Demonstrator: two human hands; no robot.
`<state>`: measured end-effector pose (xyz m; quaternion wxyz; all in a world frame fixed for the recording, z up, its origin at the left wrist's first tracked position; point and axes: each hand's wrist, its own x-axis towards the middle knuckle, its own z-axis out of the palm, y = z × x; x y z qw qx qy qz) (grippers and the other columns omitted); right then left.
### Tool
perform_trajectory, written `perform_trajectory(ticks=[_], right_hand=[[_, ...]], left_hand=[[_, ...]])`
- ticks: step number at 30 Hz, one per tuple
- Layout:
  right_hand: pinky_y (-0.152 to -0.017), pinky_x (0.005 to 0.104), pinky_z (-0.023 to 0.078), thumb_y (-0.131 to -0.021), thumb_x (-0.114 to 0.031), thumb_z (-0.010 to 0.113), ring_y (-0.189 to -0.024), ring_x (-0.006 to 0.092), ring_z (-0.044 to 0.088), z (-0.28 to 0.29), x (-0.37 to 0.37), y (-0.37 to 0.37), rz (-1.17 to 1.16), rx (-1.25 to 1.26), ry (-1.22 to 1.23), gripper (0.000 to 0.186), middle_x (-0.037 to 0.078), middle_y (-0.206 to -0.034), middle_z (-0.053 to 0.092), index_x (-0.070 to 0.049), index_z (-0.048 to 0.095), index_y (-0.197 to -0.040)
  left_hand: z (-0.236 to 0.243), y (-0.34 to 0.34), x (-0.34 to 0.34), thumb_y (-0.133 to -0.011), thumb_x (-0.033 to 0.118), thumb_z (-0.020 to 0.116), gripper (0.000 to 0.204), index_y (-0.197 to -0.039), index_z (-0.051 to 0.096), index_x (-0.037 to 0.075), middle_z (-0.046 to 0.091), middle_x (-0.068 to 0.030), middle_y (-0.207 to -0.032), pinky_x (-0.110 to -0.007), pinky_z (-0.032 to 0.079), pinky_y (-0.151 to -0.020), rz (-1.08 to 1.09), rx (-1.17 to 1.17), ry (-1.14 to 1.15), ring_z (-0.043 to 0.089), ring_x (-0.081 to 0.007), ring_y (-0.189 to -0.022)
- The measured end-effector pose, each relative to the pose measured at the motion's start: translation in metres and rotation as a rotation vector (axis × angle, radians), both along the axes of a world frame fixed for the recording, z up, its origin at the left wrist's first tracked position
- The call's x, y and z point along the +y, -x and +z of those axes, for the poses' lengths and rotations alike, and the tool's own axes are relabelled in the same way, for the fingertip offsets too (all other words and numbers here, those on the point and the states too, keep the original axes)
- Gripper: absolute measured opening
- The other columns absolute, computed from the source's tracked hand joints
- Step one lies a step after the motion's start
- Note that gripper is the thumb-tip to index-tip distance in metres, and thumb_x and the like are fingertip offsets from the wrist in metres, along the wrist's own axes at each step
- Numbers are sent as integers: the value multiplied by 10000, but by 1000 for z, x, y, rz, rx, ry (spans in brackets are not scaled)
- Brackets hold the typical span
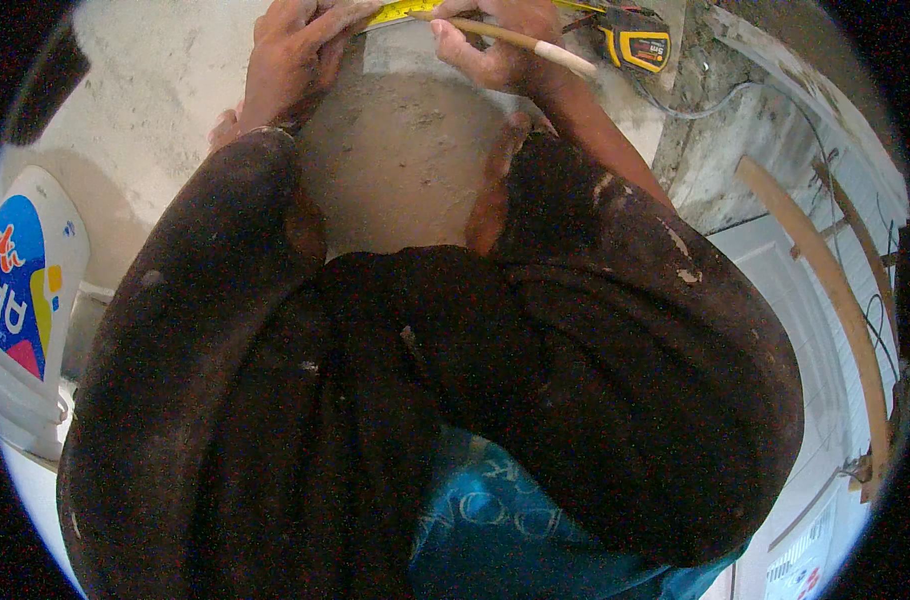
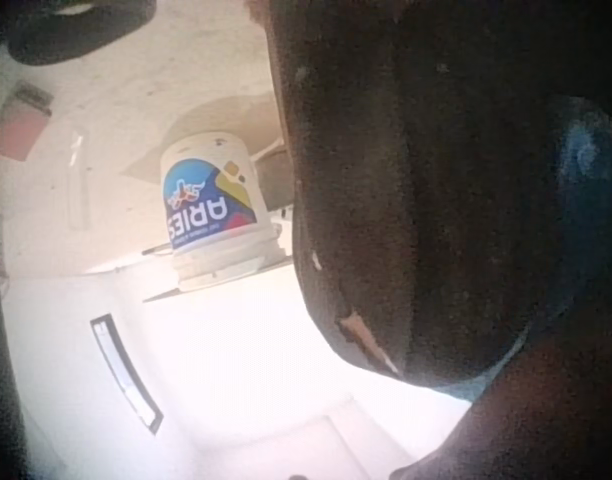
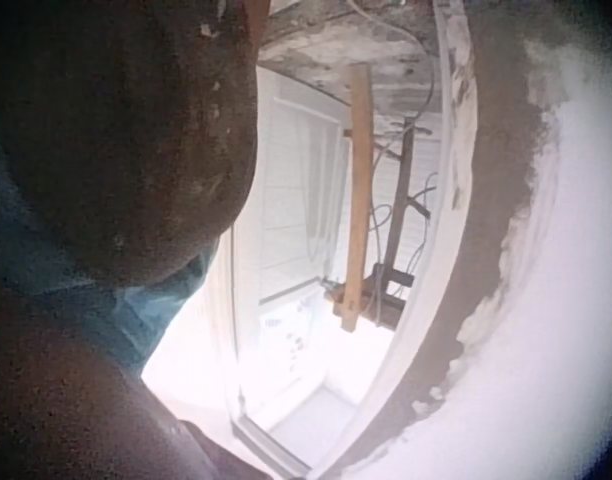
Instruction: The person walks into a room under renovation, picks up a floor tile, and kneels to measure and mark it with a tape measure and pencil. The person adjusts the tile position and takes multiple measurements before marking the tile.
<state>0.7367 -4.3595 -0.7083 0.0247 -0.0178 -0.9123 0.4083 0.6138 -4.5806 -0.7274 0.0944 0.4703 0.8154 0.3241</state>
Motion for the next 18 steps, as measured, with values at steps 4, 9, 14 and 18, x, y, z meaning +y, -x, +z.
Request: perform_trajectory(ticks=[4, 9, 14, 18], right_hand=[[-548, 327, 480, -784, -232, 688, -590, 197, 578, -7, -4, 3, 25, 72, 28, 181, 52, -711, 595, -82, 600, -838], [-553, 323, 482, -801, -233, 687, -592, 201, 579, -17, -4, 2, 5, 105, 62, 186, 49, -694, 585, -83, 579, -809], [-539, 306, 484, -843, -215, 666, -595, 194, 592, -26, -2, -3, -19, 25, 210, 170, 45, -703, 599, -83, 571, -796], [-522, 292, 490, -862, -191, 645, -586, 183, 598, -36, -2, -2, 31, 210, 71, 151, 41, -708, 608, -79, 555, -817]], left_hand=[[7, -3, 14, -805, 116, 708, 119, -923, 725, 119, 634, -78, -829, -393, 425, -731, 37, -11, 9, 573, -271, -806], [24, -8, 23, -805, 131, 714, 115, -918, 724, 122, 634, -60, -922, -396, 376, -819, 89, -13, 96, 539, -264, -904], [31, -11, 26, -799, 136, 725, 120, -918, 725, 122, 633, -46, -940, -391, 352, -833, 104, -32, 141, 531, -242, -909], [29, -11, 25, -787, 135, 740, 123, -907, 726, 113, 636, -44, -918, -389, 348, -833, 94, -31, 143, 529, -234, -907]])
